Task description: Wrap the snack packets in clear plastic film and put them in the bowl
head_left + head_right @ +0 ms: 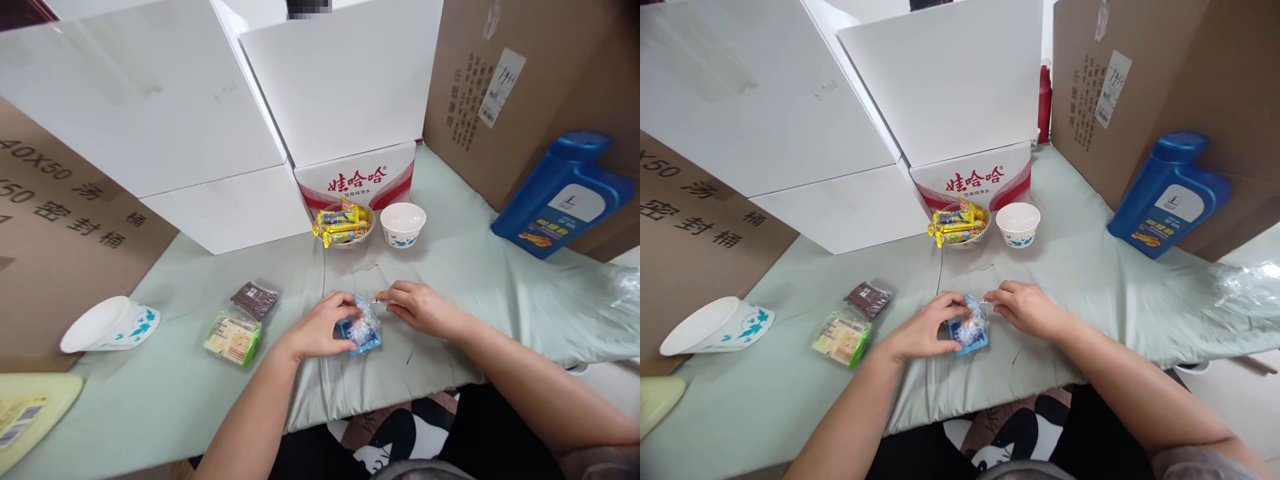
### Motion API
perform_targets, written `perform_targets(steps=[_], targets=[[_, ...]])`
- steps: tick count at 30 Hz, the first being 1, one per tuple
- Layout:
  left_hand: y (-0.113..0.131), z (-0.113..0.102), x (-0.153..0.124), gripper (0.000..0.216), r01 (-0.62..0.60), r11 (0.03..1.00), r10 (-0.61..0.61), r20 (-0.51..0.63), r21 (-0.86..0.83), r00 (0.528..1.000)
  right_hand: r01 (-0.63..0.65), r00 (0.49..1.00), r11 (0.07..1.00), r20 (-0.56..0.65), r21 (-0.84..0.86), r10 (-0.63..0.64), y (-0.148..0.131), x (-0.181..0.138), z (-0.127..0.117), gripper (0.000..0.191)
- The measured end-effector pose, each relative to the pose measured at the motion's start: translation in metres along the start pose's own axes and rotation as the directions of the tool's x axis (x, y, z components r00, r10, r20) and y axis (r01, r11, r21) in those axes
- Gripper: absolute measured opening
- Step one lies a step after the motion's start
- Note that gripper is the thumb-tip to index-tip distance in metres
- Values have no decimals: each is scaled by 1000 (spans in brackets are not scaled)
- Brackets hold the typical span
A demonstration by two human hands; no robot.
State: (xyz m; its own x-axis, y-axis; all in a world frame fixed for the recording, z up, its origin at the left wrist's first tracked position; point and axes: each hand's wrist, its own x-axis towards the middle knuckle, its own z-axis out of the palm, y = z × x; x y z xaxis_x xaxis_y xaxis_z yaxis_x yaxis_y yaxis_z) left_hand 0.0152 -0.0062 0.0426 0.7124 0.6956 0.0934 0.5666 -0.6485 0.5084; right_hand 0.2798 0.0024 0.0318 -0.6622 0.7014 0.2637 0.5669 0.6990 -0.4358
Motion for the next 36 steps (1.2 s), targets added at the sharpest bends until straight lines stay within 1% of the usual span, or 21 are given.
perform_targets(steps=[3, 5, 8, 11, 13, 15, 16, 18, 20, 21, 23, 25, 26, 28, 29, 30, 31, 32, 34, 35, 36], targets=[[0, 9, 0, 28, 43, 996, -33, -119, 77, 992, -17, 1000, 1000, -15, 3, 17, 4, 0, 0, 27], [2, 22, 4, 10, 33, 986, 6, -232, 161, 973, -13, 1000, 1000, -21, 10, 13, 3, 0, 1, 28], [5, 42, 9, 11, -1, 968, 90, -344, 252, 934, -4, 1000, 1000, -18, 13, 5, 0, 2, 3, 29], [5, 51, 11, 12, 35, 977, 64, -442, 211, 895, 26, 999, 999, 33, -22, -26, -6, 4, 7, 30], [6, 49, 11, 30, 69, 987, 2, -449, 143, 894, 72, 993, 996, 97, -58, -66, -8, 5, 7, 29], [5, 44, 11, 50, 73, 993, -31, -395, 91, 918, 104, 982, 991, 164, -79, -90, -5, 4, 2, 28], [5, 41, 11, 53, 61, 996, -34, -357, 66, 933, 102, 978, 991, 191, -83, -84, 0, 3, -3, 29], [2, 35, 10, 40, 35, 999, -35, -317, -7, 948, 36, 977, 994, 211, -106, -13, 15, -2, -14, 29], [-6, 30, 9, 18, 67, 991, -104, -362, -113, 926, -100, 975, 980, 178, -174, 131, 34, -6, -24, 28], [-11, 28, 8, 14, 113, 980, -173, -408, -167, 897, -176, 968, 958, 136, -225, 210, 44, -8, -27, 28], [-25, 24, 6, 15, 237, 936, -342, -507, -261, 792, -293, 951, 907, 4, -302, 308, 54, -10, -30, 25], [-39, 18, 3, 17, 368, 871, -491, -565, -325, 663, -300, 953, 914, -121, -271, 277, 50, -8, -27, 23], [-45, 15, 2, 17, 418, 845, -533, -597, -335, 599, -250, 963, 945, -156, -213, 220, 42, -7, -25, 24], [-51, 8, -1, 17, 472, 835, -517, -700, -284, 493, -83, 983, 995, -170, -61, 71, 20, -4, -19, 32], [-51, 5, -2, 17, 475, 851, -455, -763, -222, 459, -7, 987, 1000, -159, -4, 6, 8, -2, -16, 41], [-49, 2, -3, 17, 460, 876, -371, -815, -147, 445, 40, 989, 999, -146, 29, -35, -2, -2, -12, 52], [-45, 1, -4, 16, 424, 903, -285, -836, -69, 469, 56, 990, 998, -129, 41, -50, -8, -1, -9, 59], [-40, 0, -4, 15, 368, 930, -210, -823, -1, 528, 43, 993, 998, -112, 40, -39, -11, -1, -7, 61], [-29, 0, -3, 12, 223, 972, -101, -721, 75, 686, -43, 995, 999, -94, 24, 45, -5, -1, -3, 43], [-24, 2, -3, 9, 158, 984, -61, -658, 88, 750, -108, 988, 994, -107, 17, 109, 2, -1, -3, 33], [-19, 3, -2, 8, 113, 989, -31, -610, 96, 792, -180, 973, 984, -144, 12, 180, 11, -2, -4, 28]])
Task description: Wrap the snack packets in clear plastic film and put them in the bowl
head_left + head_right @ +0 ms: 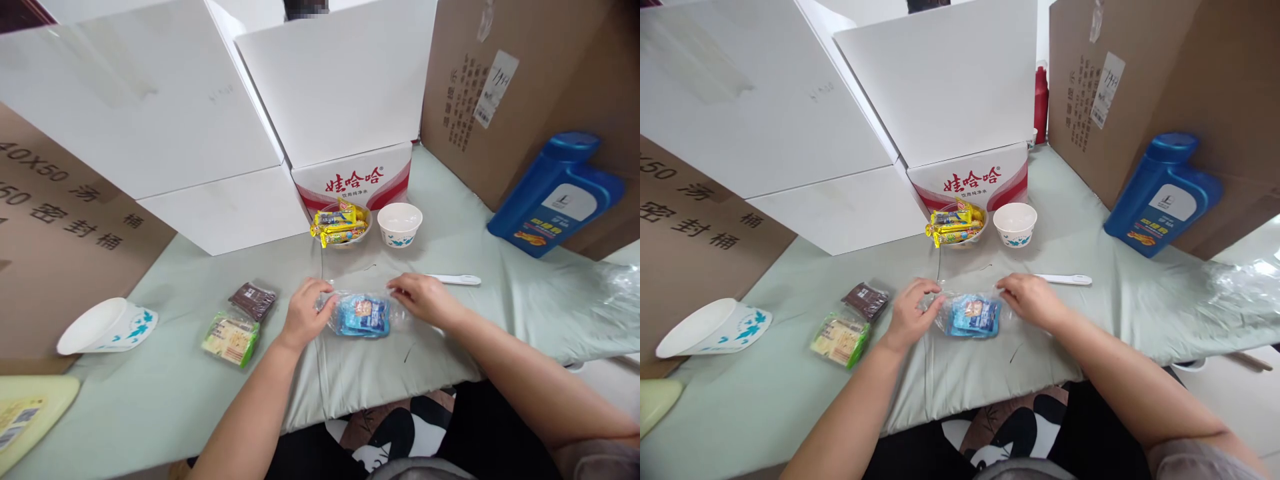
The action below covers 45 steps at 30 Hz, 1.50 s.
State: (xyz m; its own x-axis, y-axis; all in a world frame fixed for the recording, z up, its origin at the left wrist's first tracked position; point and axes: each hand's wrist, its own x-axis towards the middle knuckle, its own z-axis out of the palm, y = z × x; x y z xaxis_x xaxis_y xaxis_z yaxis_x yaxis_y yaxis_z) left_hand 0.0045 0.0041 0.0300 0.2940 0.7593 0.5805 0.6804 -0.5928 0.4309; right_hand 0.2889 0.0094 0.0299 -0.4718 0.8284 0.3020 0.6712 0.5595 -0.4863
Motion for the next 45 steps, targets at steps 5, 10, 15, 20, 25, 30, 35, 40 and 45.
perform_targets(steps=[5, 10, 15, 20, 25, 30, 35, 40, 45], targets=[[7, 2, 1, 13, -39, 998, 36, 46, 59, 998, -171, 932, 982, -336, -86, 133, 25, 6, -12, 26], [2, 2, -1, 29, 4, 986, -36, 192, 164, 981, 66, 982, 997, -179, 39, -58, 11, 4, -9, 23], [-9, 6, -5, 10, 191, 959, -226, 164, 207, 960, 53, 985, 995, 169, -83, -38, 10, 3, 0, 44], [-16, 0, -3, 9, 399, 885, -360, -190, 241, 913, 240, 949, 967, 230, -85, -215, -5, -1, -17, 24], [10, -12, 2, 20, -5, 985, 4, 5, 173, 1000, 388, 774, 911, 487, 139, -404, -36, -15, -42, 18], [65, -17, -12, 40, -256, 966, 186, 584, 39, 790, 202, 660, 948, 681, 246, -318, -47, -17, -53, 18], [98, -28, -42, 20, -259, 966, 145, 815, 6, 560, 271, 821, 961, 508, 53, -259, -39, 10, -21, 30], [92, -37, -40, 23, -70, 993, 117, 813, -94, 571, 283, 926, 940, 308, -192, -216, -32, 38, 19, 36], [60, -17, -12, 25, 108, 967, -220, 538, 231, 814, 335, 887, 905, 412, -263, -209, -35, 43, 36, 92]])
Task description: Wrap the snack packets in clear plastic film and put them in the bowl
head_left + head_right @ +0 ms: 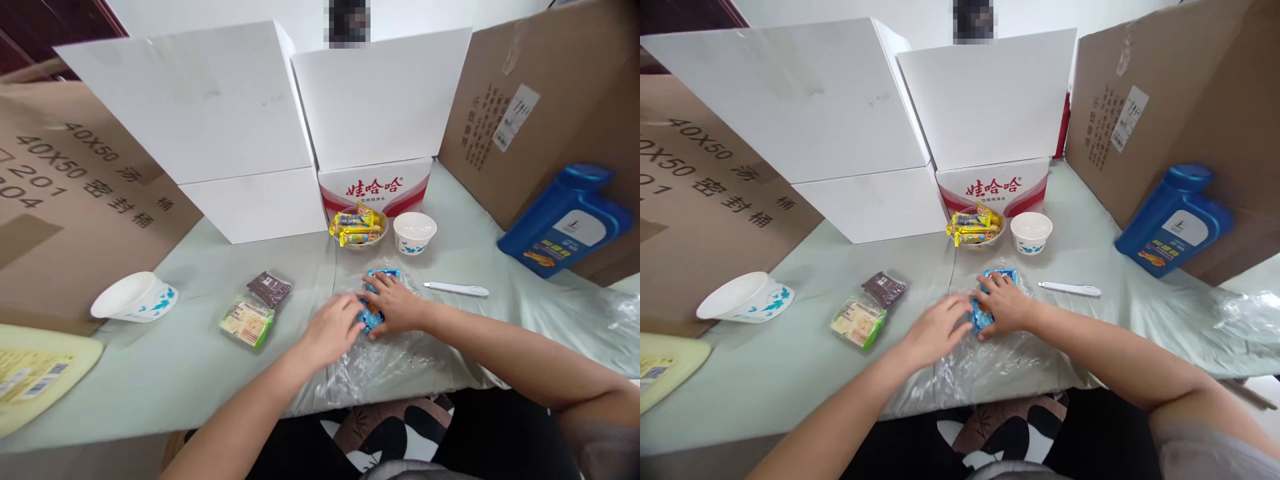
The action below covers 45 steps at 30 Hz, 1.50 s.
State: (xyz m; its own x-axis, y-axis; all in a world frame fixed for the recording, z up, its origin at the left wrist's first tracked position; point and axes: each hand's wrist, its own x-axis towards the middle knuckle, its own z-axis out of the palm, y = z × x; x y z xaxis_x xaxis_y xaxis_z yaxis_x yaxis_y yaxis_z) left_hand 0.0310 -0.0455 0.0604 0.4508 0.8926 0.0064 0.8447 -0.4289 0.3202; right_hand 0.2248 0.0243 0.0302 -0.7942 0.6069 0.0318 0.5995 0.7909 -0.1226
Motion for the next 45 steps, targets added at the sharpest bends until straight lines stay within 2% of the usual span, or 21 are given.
perform_targets(steps=[1, 3, 6, 11, 16, 20, 22, 24, 28, 31, 32, 33, 35, 37, 41, 43, 45], targets=[[-5, 3, 7, 39, 102, 993, -100, -29, 62, 995, 0, 1000, 1000, 18, -15, 0, 0, 0, 1, 93], [-16, 11, 16, 67, 242, 957, -243, -12, 158, 970, -15, 999, 999, 35, -45, 17, 4, -2, 2, 85], [-29, 18, 17, 89, 275, 938, -294, 60, 211, 954, -101, 995, 992, 19, -81, 103, 19, -5, 0, 68], [-40, 17, 12, 99, 251, 951, -270, 87, 178, 959, -285, 958, 949, -58, -135, 280, 54, -10, 0, 59], [-43, 15, 13, 97, 233, 962, -247, 87, 145, 965, -330, 942, 929, -117, -170, 313, 77, -5, 4, 54], [-44, 14, 13, 97, 229, 966, -240, 86, 123, 967, -309, 946, 944, -139, -119, 292, 84, -4, 1, 49], [-44, 13, 12, 97, 233, 966, -243, 92, 113, 966, -274, 951, 960, -160, -49, 263, 83, -5, -10, 48], [-43, 12, 12, 98, 240, 965, -250, 100, 102, 963, -257, 936, 964, -234, 65, 265, 82, -5, -31, 47], [-43, 11, 11, 98, 244, 967, -252, 114, 80, 961, -257, 835, 928, -421, 270, 354, 81, 19, -83, 42], [-44, 12, 11, 96, 244, 967, -251, 119, 73, 961, -288, 773, 930, -518, 229, 366, 82, 59, -107, 45], [-44, 12, 11, 96, 242, 967, -250, 117, 73, 961, -302, 784, 936, -512, 183, 352, 82, 74, -109, 46], [-45, 13, 10, 96, 241, 968, -248, 117, 74, 962, -313, 817, 941, -468, 131, 337, 82, 89, -108, 46], [-46, 13, 10, 96, 239, 968, -247, 114, 75, 962, -287, 911, 957, -298, 32, 284, 82, 116, -101, 44], [-46, 13, 11, 96, 237, 969, -244, 114, 73, 963, -219, 963, 976, -164, -1, 216, 83, 133, -92, 44], [-46, 13, 11, 96, 230, 971, -237, 113, 72, 965, -116, 990, 993, -81, 24, 118, 93, 142, -85, 52], [-46, 13, 11, 95, 227, 971, -234, 110, 70, 966, -106, 987, 992, -114, 62, 112, 98, 139, -84, 53], [-46, 13, 10, 94, 224, 972, -230, 110, 65, 967, -160, 963, 979, -197, 124, 183, 101, 136, -80, 55]])
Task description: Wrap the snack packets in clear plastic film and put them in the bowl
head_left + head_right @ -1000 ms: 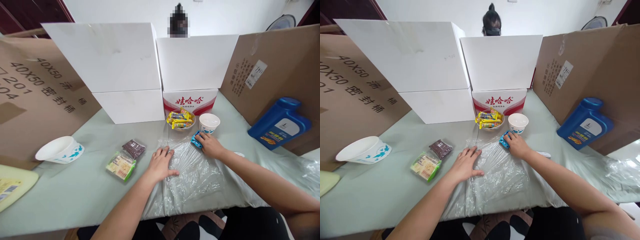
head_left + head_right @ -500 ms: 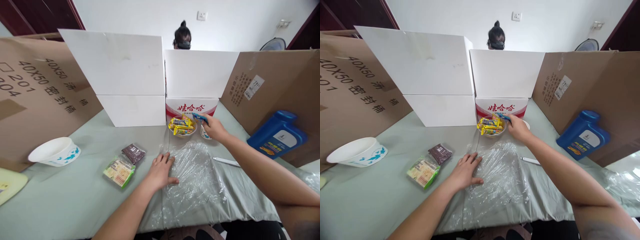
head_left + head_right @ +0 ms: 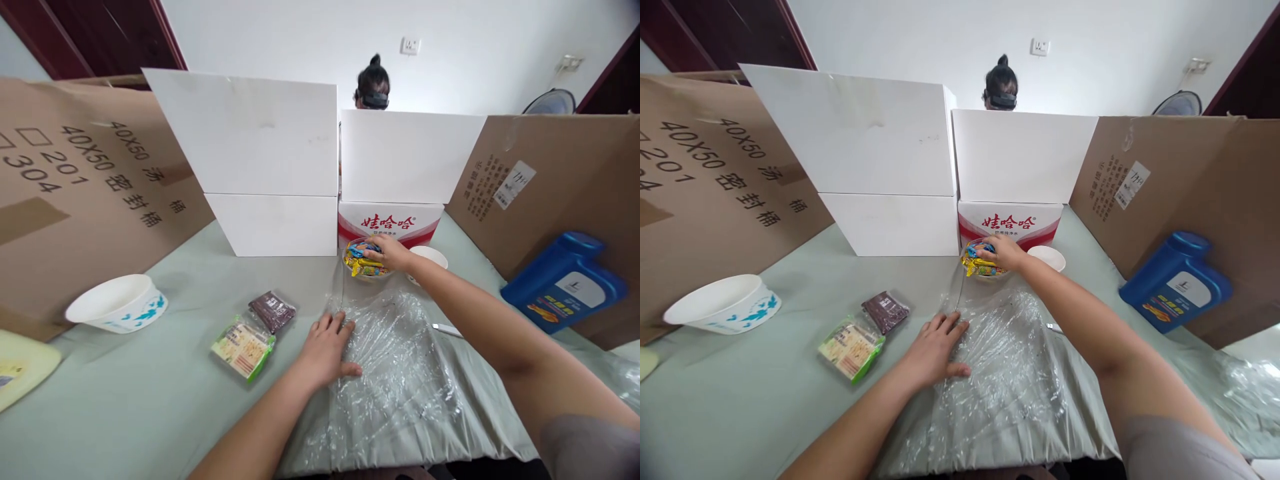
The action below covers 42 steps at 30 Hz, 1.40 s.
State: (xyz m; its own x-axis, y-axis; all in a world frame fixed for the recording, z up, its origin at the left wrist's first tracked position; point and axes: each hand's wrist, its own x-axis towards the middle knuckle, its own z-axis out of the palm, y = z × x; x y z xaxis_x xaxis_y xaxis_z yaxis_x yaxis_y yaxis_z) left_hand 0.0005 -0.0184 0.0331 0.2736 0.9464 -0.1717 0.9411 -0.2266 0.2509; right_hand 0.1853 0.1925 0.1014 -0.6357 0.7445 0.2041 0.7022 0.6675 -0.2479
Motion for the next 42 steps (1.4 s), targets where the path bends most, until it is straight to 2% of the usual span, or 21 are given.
perform_targets(steps=[2, 4, 9, 12, 14, 15, 17, 19, 21, 23, 26, 30, 32, 37, 39, 42], targets=[[-1, 0, 0, 93, -5, 1000, 5, 2, -4, 1000, -94, 992, 994, -83, 48, 97, 2, -3, 5, 59], [-1, 0, -1, 93, -12, 1000, 12, 0, -6, 1000, -128, 981, 988, -132, 86, 139, 3, -4, 9, 59], [-1, -2, -1, 90, -10, 1000, 9, -2, -16, 1000, -41, 987, 997, -155, 72, 52, 7, -15, 8, 42], [0, -4, -2, 90, -9, 1000, 9, 6, -14, 1000, 20, 978, 1000, -206, 9, -17, 6, -36, 6, 44], [1, -5, -2, 90, -17, 1000, 17, 4, -15, 1000, 6, 955, 1000, -296, -11, -9, 3, -55, 7, 37], [1, -5, -3, 90, -22, 1000, 22, 1, -15, 1000, -43, 946, 999, -322, -1, 41, 2, -66, 9, 33], [0, -5, -3, 90, -28, 1000, 28, -6, -10, 1000, -187, 946, 982, -264, 25, 187, -1, -87, 15, 32], [0, -4, -3, 90, -28, 1000, 28, -11, 0, 1000, -237, 969, 971, -66, -5, 237, -2, -105, 24, 39], [-1, -4, -3, 91, -23, 1000, 24, -14, 10, 1000, -125, 985, 989, 110, -77, 133, -1, -120, 35, 56], [-2, -3, -3, 91, -23, 1000, 23, -14, 16, 1000, 18, 985, 985, 174, -169, 12, 0, -129, 43, 58], [-4, -3, -2, 91, -28, 999, 28, -14, 16, 1000, 95, 982, 948, 185, -305, -39, 2, -135, 45, 39], [-4, -3, -2, 89, -25, 1000, 25, -13, 4, 1000, 144, 982, 939, 159, -311, -98, 2, -130, 40, 34], [-4, -3, -1, 88, -25, 1000, 25, -15, -1, 1000, 107, 987, 962, 143, -251, -73, 0, -123, 40, 41], [-5, -3, -1, 89, -43, 999, 43, -19, -6, 999, -35, 971, 977, 224, -211, 83, -12, -105, 42, 66], [-6, -3, -2, 91, -46, 999, 46, -15, -5, 999, -29, 971, 987, 228, -159, 65, -15, -102, 34, 57], [-6, -3, -1, 90, -46, 999, 45, -15, -11, 999, 54, 981, 998, 185, 42, -61, -16, -101, 10, 23]])
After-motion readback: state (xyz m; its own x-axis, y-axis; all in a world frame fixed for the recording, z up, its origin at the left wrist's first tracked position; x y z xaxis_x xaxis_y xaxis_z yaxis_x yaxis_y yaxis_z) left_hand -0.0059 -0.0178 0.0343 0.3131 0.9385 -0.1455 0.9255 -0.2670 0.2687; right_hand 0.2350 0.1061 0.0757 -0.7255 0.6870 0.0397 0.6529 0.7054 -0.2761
